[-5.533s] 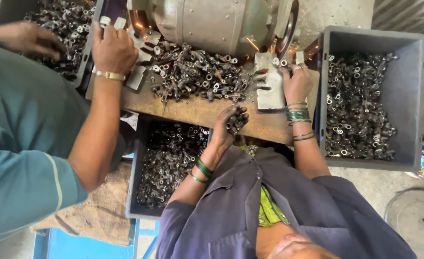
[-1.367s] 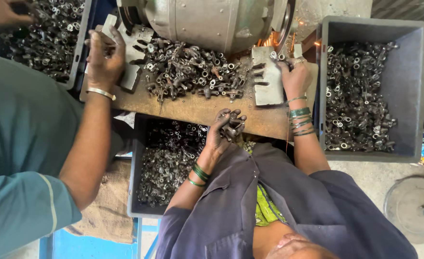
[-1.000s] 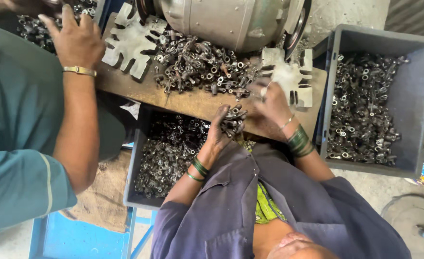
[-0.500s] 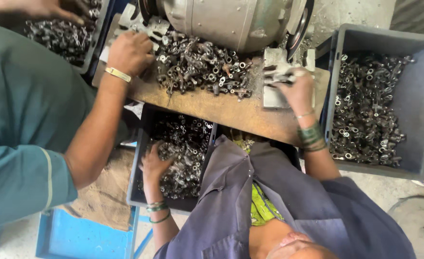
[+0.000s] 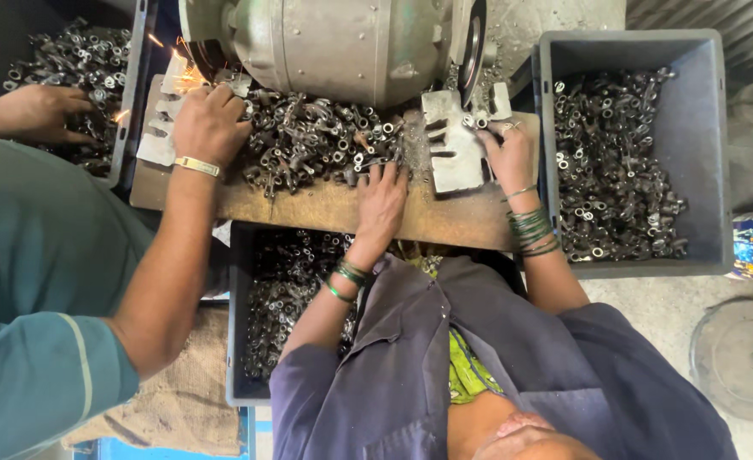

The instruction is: The person repeatedly picks small metal parts from a bin and presses them against a rotating grinding wheel, producing sparks. Finished parts are placed into a second bin. The person occasionally moves the bin and continues the cycle.

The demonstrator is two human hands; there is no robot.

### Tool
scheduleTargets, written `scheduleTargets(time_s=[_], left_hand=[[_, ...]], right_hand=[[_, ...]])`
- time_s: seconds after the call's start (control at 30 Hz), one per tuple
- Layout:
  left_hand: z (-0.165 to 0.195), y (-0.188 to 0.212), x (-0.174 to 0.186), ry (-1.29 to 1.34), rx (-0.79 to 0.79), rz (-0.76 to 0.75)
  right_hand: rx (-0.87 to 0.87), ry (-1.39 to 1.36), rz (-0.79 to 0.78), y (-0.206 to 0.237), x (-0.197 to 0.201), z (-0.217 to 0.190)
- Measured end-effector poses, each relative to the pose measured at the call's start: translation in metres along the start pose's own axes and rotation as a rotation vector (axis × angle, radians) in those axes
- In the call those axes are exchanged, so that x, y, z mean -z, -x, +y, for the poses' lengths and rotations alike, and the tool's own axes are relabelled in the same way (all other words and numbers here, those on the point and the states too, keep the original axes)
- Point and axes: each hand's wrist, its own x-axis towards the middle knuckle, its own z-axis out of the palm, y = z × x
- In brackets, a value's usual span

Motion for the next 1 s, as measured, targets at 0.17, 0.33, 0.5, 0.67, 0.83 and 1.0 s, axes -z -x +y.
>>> scheduleTargets(time_s=[0.17, 0.33, 0.5, 0.67, 0.83, 1.0], left_hand=[[-0.011, -0.007, -0.011, 0.026, 0.015, -0.058], [-0.019, -0.007, -0.016, 0.298, 0.021, 0.0], [-0.042, 0.004, -0.012, 1.124, 0.313, 0.045], [-0.063, 0.025, -0.006, 1.717, 0.532, 0.113], [-0.071, 0.04, 0.003, 1.982, 0.505, 0.257], [-0.071, 0.061, 0.029, 1.847, 0.467, 0.435]], right_hand=[[-0.181, 0.044, -0.08, -0.014, -0.004, -0.002], [-0.154, 0.085, -0.04, -0.024, -0.002, -0.015], [-0.244, 0.131, -0.054, -0.027, -0.003, -0.023], [-0.179, 0.184, -0.025, -0.023, -0.009, -0.018], [0.007, 0.285, -0.014, -0.021, -0.012, -0.014], [0.336, -0.035, -0.279, -0.005, -0.01, -0.07]])
